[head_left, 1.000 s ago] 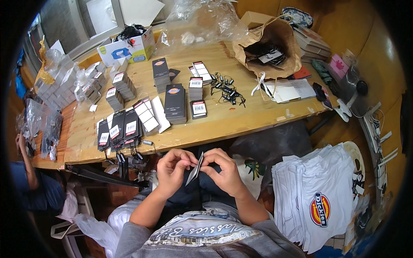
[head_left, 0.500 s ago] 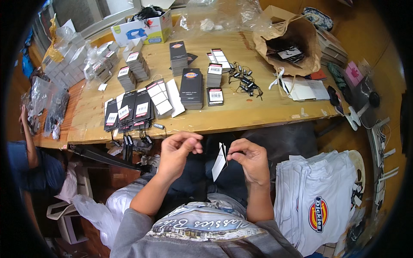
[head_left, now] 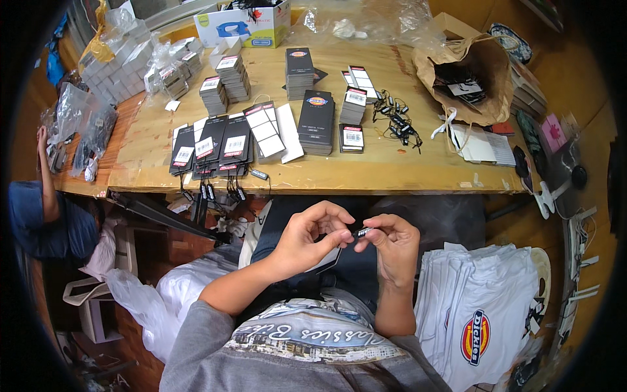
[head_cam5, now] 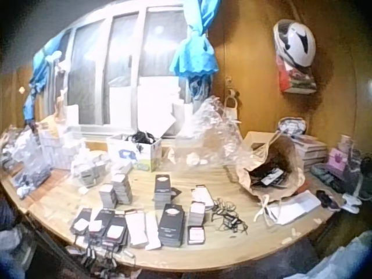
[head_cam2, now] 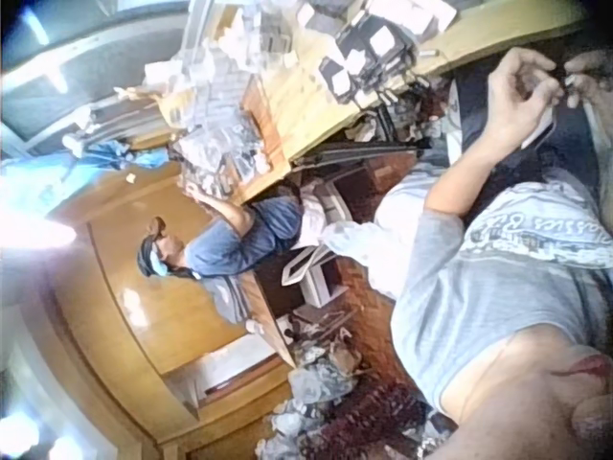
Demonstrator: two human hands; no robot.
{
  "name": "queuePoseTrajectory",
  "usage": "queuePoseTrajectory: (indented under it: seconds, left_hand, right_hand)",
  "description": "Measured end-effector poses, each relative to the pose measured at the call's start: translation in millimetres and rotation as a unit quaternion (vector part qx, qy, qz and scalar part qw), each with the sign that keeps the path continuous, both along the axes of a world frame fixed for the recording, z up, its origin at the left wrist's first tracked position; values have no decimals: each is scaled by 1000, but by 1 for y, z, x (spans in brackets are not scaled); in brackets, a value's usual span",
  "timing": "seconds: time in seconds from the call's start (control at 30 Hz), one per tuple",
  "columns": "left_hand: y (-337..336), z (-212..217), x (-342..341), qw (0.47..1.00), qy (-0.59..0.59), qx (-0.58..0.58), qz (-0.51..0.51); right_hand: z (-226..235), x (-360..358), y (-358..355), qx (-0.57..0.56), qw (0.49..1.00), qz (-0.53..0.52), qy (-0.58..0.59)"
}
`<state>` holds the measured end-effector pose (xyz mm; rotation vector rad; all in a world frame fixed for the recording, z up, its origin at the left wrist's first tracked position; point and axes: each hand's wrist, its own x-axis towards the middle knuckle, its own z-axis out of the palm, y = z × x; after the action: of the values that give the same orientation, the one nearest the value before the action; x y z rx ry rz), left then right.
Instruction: The person repeatedly picks up small black tags and plastic fasteners, inserts the fasteners into the tags, and places the assembled units on the table. The process is performed one at a time with both hands.
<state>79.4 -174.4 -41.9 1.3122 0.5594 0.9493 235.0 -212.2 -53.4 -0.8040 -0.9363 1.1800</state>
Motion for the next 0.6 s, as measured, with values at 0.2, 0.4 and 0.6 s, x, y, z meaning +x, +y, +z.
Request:
queuePoseTrajectory:
  seconds: [0.2,0.4,0.6]
  left_hand:
    - [-1,0,0,1000,-2,19,18]
    - [1,1,-1,995,50,83,38]
    - [1,4,-1,992,73,89,43]
  right_hand:
    - [0,-5,-1,-3,998,-45,-39]
    - [3,-4,-3,-29,996,-40,-69]
    - [3,-5,-2,-47,997,-30,-60]
